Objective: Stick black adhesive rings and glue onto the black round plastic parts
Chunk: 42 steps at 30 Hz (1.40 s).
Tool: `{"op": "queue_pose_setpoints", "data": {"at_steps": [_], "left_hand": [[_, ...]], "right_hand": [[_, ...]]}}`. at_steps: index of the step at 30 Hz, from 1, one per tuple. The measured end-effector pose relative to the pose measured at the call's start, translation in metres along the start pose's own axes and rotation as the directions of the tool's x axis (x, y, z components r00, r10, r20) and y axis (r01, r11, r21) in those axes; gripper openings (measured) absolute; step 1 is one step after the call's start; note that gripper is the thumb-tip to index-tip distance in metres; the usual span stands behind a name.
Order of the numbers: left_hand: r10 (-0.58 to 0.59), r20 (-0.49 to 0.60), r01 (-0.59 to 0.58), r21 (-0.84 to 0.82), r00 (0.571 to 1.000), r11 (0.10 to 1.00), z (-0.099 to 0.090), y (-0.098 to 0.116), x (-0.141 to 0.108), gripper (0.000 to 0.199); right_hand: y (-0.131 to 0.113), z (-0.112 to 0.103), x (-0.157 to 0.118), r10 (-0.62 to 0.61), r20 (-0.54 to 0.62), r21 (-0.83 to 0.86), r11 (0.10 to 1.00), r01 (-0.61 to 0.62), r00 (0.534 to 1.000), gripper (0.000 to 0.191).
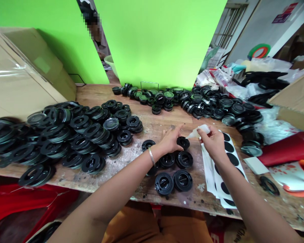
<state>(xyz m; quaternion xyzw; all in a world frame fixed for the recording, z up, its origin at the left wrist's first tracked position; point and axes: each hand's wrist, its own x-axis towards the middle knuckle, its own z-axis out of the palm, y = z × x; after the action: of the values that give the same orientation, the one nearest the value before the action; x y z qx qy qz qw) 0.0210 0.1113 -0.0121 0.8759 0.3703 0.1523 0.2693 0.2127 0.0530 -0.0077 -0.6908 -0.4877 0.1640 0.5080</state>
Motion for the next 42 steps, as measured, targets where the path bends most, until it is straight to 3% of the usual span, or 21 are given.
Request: {"op": "queue_pose_setpoints", "data": {"at_steps": [5,8,12,15,17,20,23,25,29,32,37,42], "left_hand": [[0.0,0.0,0.0,-0.003,1.0,1.0,0.0,0.0,-0.001,0.103],[-0.013,0.001,0.013,0.0,1.0,1.0,0.0,0.0,-0.001,0.103],[-0.034,0.005,0.034,0.003,0.999,0.999,0.003,0.001,0.001,0.103],[-0.029,-0.004,0.029,0.026,1.0,0.999,0.0,0.005,-0.001,0.105],[-0.024,-0.023,0.025,0.039,0.999,0.999,-0.008,0.01,-0.007,0.108],[-0.018,-0.112,0.017,-0.009,0.993,1.0,-0.031,0.019,-0.032,0.099],[-0.013,-0.233,-0.016,-0.126,0.972,0.992,-0.052,0.029,-0.078,0.074],[-0.064,-0.254,0.007,-0.219,0.965,0.976,-0.055,0.034,-0.114,0.057],[-0.306,-0.224,0.203,-0.39,0.925,0.898,-0.031,0.041,-0.181,0.045],[-0.407,-0.243,0.274,-0.438,0.881,0.856,-0.001,0.046,-0.208,0.049],[-0.347,-0.336,0.201,-0.398,0.876,0.895,0.033,0.057,-0.208,0.041],[-0.356,-0.414,0.171,-0.421,0.838,0.891,0.038,0.058,-0.201,0.013]], "right_hand": [[-0.015,-0.014,-0.014,-0.122,0.028,-0.165,0.978,0.125,0.992,0.025],[-0.02,-0.021,-0.024,-0.131,0.053,-0.18,0.974,0.139,0.99,0.024],[-0.02,-0.022,-0.034,-0.085,0.067,-0.145,0.985,0.094,0.994,0.026],[-0.015,-0.02,-0.034,0.048,0.041,0.059,0.997,-0.051,0.998,0.028],[-0.011,-0.021,-0.034,0.204,0.039,0.335,0.92,-0.205,0.978,0.031],[-0.012,-0.03,-0.038,0.372,0.125,0.621,0.693,-0.365,0.92,0.033],[-0.021,-0.04,-0.055,0.402,0.238,0.672,0.589,-0.449,0.884,0.031],[-0.028,-0.044,-0.07,0.407,0.298,0.667,0.558,-0.494,0.863,0.028],[-0.04,-0.044,-0.096,0.405,0.371,0.652,0.527,-0.545,0.836,0.023],[-0.046,-0.04,-0.108,0.411,0.38,0.69,0.47,-0.55,0.828,0.02],[-0.052,-0.029,-0.124,0.426,0.42,0.745,0.343,-0.572,0.802,0.021],[-0.053,-0.023,-0.136,0.432,0.389,0.747,0.37,-0.553,0.814,0.023]]}}
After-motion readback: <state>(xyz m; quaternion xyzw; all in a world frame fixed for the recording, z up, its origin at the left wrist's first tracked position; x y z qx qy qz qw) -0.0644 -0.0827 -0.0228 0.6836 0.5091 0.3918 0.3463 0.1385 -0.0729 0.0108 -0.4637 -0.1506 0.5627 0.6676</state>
